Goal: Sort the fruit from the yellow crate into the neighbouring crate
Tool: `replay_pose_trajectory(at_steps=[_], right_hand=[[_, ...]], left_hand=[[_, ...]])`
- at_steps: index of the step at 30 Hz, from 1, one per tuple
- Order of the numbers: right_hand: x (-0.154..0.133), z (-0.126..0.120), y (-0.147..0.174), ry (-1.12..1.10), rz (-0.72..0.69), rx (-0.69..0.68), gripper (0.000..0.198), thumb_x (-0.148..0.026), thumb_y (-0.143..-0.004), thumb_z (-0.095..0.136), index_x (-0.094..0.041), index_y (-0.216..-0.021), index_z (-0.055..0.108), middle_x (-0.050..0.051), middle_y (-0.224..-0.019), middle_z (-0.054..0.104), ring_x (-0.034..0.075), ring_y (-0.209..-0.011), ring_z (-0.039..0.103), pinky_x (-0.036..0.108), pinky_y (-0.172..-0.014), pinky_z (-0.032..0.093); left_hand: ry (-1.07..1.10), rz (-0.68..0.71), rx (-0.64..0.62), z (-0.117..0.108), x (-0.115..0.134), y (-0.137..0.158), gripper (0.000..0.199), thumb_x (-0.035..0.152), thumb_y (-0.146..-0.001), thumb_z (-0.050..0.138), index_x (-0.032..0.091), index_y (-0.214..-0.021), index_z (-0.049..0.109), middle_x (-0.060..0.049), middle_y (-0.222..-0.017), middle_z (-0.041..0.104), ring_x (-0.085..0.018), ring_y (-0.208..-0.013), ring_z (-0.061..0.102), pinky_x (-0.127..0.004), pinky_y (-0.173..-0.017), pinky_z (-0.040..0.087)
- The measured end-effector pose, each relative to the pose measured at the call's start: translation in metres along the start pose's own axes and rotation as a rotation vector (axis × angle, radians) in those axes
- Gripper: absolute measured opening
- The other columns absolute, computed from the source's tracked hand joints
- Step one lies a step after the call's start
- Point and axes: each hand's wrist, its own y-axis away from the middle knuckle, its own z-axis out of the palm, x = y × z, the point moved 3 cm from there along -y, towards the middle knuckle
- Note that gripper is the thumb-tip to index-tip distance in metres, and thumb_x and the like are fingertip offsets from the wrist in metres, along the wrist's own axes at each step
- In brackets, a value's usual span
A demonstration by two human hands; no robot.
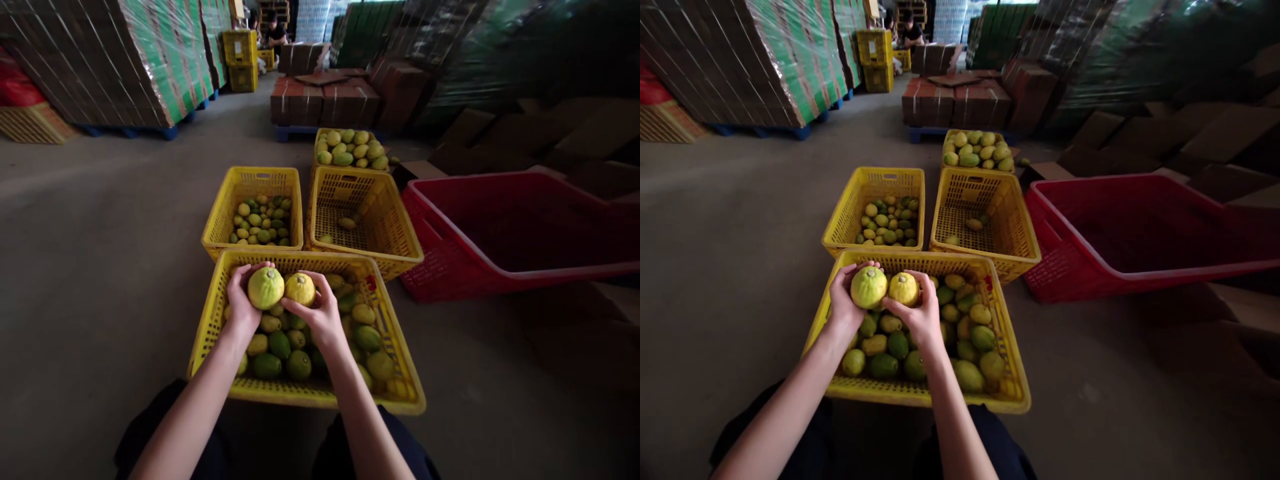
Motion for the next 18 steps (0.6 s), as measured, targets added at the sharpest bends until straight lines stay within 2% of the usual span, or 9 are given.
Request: replay_pose_trajectory(at_steps=[3, 6, 9, 11, 15, 18], right_hand=[[-0.002, 0.000, 0.000, -0.004, 0.020, -0.001, 0.054, -0.029, -0.050, 0.090, -0.026, -0.100, 0.069, -0.002, -0.089, 0.068, 0.019, -0.080, 0.061, 0.029, -0.069, 0.050], [0.002, 0.000, -0.001, -0.099, 0.117, 0.072, 0.044, -0.035, -0.056, 0.087, -0.024, -0.094, 0.066, -0.002, -0.083, 0.067, 0.018, -0.077, 0.061, 0.028, -0.067, 0.050], [0.006, 0.004, -0.003, -0.274, 0.224, 0.059, 0.030, -0.039, -0.061, 0.079, -0.022, -0.078, 0.060, -0.002, -0.074, 0.065, 0.019, -0.072, 0.061, 0.028, -0.060, 0.047], [0.006, 0.006, -0.004, -0.357, 0.247, 0.025, 0.027, -0.038, -0.061, 0.075, -0.023, -0.074, 0.058, -0.002, -0.071, 0.063, 0.019, -0.071, 0.060, 0.027, -0.055, 0.045], [0.007, 0.003, -0.007, -0.340, 0.291, 0.070, 0.033, -0.044, -0.062, 0.077, -0.022, -0.084, 0.065, 0.000, -0.075, 0.066, 0.021, -0.071, 0.062, 0.028, -0.048, 0.043], [0.008, -0.002, -0.007, -0.309, 0.356, 0.137, 0.038, -0.049, -0.062, 0.079, -0.022, -0.084, 0.067, 0.000, -0.071, 0.067, 0.021, -0.063, 0.063, 0.028, -0.042, 0.042]], left_hand=[[-0.008, -0.058, 0.118, -0.002, -0.002, 0.001, 0.018, 0.027, -0.076, 0.053, 0.019, -0.069, 0.067, -0.002, -0.069, 0.071, -0.019, -0.077, 0.071, -0.028, -0.075, 0.056], [-0.007, -0.133, 0.221, -0.004, -0.006, 0.002, 0.012, 0.031, -0.080, 0.057, 0.022, -0.074, 0.063, 0.002, -0.069, 0.067, -0.019, -0.077, 0.070, -0.028, -0.071, 0.056], [0.063, -0.247, 0.180, -0.002, -0.009, 0.002, 0.017, 0.037, -0.084, 0.057, 0.022, -0.084, 0.065, -0.001, -0.076, 0.068, -0.021, -0.080, 0.070, -0.032, -0.072, 0.058], [0.108, -0.337, 0.151, -0.001, -0.011, 0.002, 0.021, 0.038, -0.087, 0.056, 0.022, -0.092, 0.067, -0.004, -0.079, 0.069, -0.023, -0.082, 0.071, -0.035, -0.073, 0.060], [0.128, -0.467, 0.090, 0.000, -0.013, 0.003, 0.029, 0.030, -0.091, 0.049, 0.019, -0.111, 0.066, -0.008, -0.082, 0.071, -0.024, -0.077, 0.071, -0.039, -0.070, 0.062], [0.133, -0.500, 0.073, 0.000, -0.012, 0.005, 0.029, 0.036, -0.093, 0.051, 0.018, -0.112, 0.064, -0.007, -0.080, 0.071, -0.022, -0.070, 0.070, -0.039, -0.065, 0.063]])
